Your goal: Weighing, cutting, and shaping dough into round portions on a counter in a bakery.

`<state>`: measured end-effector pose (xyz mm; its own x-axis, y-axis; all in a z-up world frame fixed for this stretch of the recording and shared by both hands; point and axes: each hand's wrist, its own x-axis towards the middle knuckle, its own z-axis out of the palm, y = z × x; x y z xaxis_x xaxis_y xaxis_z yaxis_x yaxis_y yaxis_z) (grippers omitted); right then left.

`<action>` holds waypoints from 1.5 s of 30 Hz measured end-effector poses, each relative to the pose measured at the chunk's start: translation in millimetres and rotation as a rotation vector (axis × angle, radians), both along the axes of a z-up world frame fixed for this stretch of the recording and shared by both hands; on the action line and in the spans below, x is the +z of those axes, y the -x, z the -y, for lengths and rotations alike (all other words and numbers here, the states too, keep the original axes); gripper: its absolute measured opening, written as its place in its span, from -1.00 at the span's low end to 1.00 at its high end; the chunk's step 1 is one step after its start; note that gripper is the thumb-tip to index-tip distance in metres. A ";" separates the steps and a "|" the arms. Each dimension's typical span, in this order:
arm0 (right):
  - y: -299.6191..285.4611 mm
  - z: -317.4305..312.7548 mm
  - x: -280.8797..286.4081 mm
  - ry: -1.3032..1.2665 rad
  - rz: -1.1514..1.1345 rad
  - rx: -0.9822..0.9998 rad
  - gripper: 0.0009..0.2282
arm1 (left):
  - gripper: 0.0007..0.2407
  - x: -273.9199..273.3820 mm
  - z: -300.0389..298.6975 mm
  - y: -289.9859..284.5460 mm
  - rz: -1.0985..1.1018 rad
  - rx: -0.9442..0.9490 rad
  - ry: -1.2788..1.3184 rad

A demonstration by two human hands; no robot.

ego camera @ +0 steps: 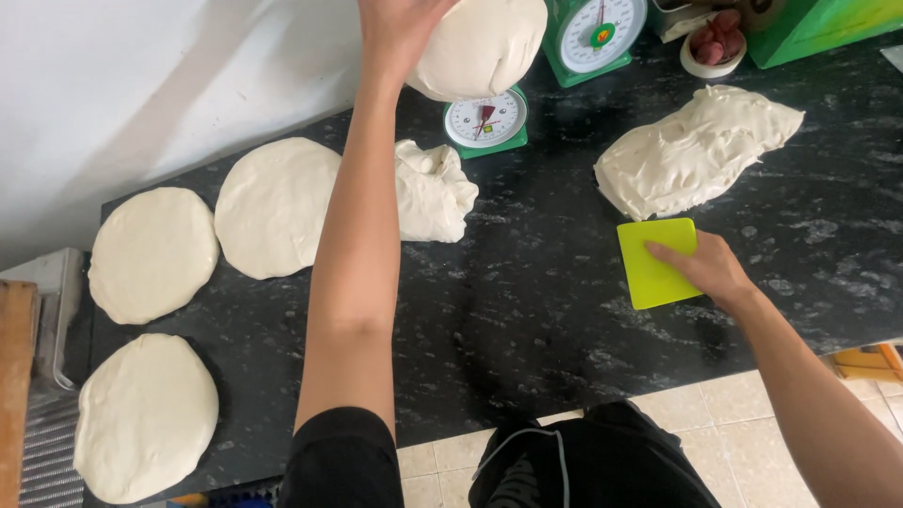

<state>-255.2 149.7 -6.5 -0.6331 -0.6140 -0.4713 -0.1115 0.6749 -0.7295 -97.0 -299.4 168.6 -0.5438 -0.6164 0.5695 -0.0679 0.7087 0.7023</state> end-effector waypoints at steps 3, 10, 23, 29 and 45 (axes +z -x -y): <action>-1.0 0.0 -0.2 0.016 -0.025 0.005 -0.51 | -0.62 -3.5 6.5 7.5 0.132 -0.019 0.003; -49.6 30.2 35.9 0.053 0.184 0.062 -0.58 | -0.36 -5.3 -84.2 -42.9 0.125 0.095 0.482; -60.9 149.1 53.8 0.202 -0.551 0.264 -0.46 | -0.45 -96.0 -125.3 -188.2 0.246 -0.036 -0.860; 3.1 276.9 107.3 0.839 0.306 -0.065 -0.38 | -0.44 -84.2 -3.2 -67.0 -0.580 -0.123 -1.019; 4.2 338.7 160.2 0.999 0.402 -0.069 -0.47 | -0.27 -34.1 0.4 15.8 -0.583 -0.147 -0.904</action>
